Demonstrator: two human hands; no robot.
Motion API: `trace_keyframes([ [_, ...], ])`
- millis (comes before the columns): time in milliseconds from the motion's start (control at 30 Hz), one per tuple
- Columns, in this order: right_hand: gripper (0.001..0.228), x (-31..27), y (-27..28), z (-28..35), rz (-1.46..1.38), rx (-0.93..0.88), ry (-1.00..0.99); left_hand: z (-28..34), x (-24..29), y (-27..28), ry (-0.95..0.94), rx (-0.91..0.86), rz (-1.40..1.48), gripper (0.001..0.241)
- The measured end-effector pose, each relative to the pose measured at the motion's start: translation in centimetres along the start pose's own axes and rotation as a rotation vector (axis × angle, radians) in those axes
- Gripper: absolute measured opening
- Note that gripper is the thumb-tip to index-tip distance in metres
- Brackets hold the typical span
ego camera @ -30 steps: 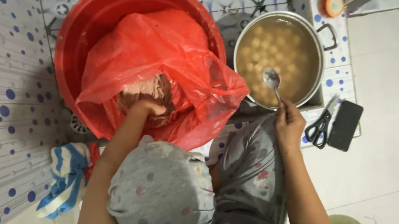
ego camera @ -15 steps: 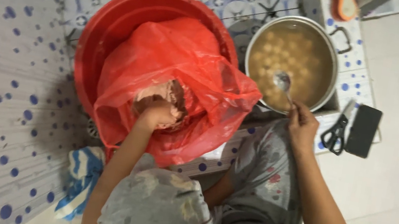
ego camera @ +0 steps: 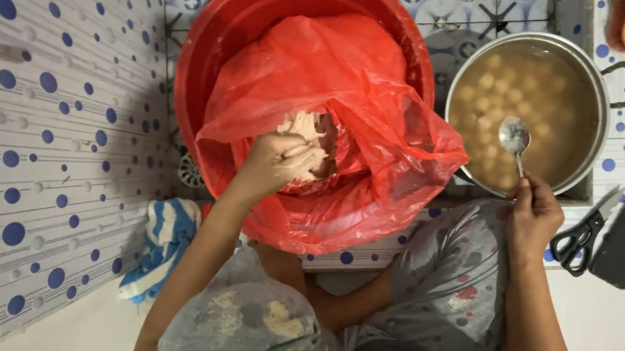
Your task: Forming meatballs from a meat mixture using a spoon and dropping them into a pot of water
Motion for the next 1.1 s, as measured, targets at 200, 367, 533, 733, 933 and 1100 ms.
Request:
trace_keyframes([
  [200, 0.018, 0.7, -0.4, -0.3, 0.028, 0.001, 0.048, 0.4, 4.2, 1.5, 0.012, -0.067, 0.465, 0.022],
  [367, 0.018, -0.7, 0.3, -0.1, 0.063, -0.018, -0.063, 1.3, 5.3, 1.4, 0.153, -0.011, 0.535, 0.009],
  [533, 0.020, -1.2, 0.5, -0.1, 0.025, -0.012, -0.134, 0.3, 4.3, 0.4, 0.284, 0.117, 0.510, 0.020],
  [733, 0.018, -1.8, 0.0, -0.4, 0.075, -0.022, -0.118, -0.4, 3.7, -1.3, 0.340, 0.269, 0.878, 0.018],
  [933, 0.017, -1.1, 0.2, -0.3, 0.016, -0.002, -0.149, -0.6, -0.4, -3.1, 0.368, 0.425, 0.805, 0.031],
  [1100, 0.017, -2.1, -0.1, -0.4, 0.022, 0.003, -0.134, 0.1, 3.4, -2.1, 0.290, 0.050, 0.443, 0.038],
])
Point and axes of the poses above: each hand's wrist, its own z-axis away from the middle knuckle, its own y-axis out of the back of the hand, x = y × z, the point moved 1 cm from there along -z, towards the middle knuckle, and after that the axes turned 5 degrees about y, right-handed, at the moved point
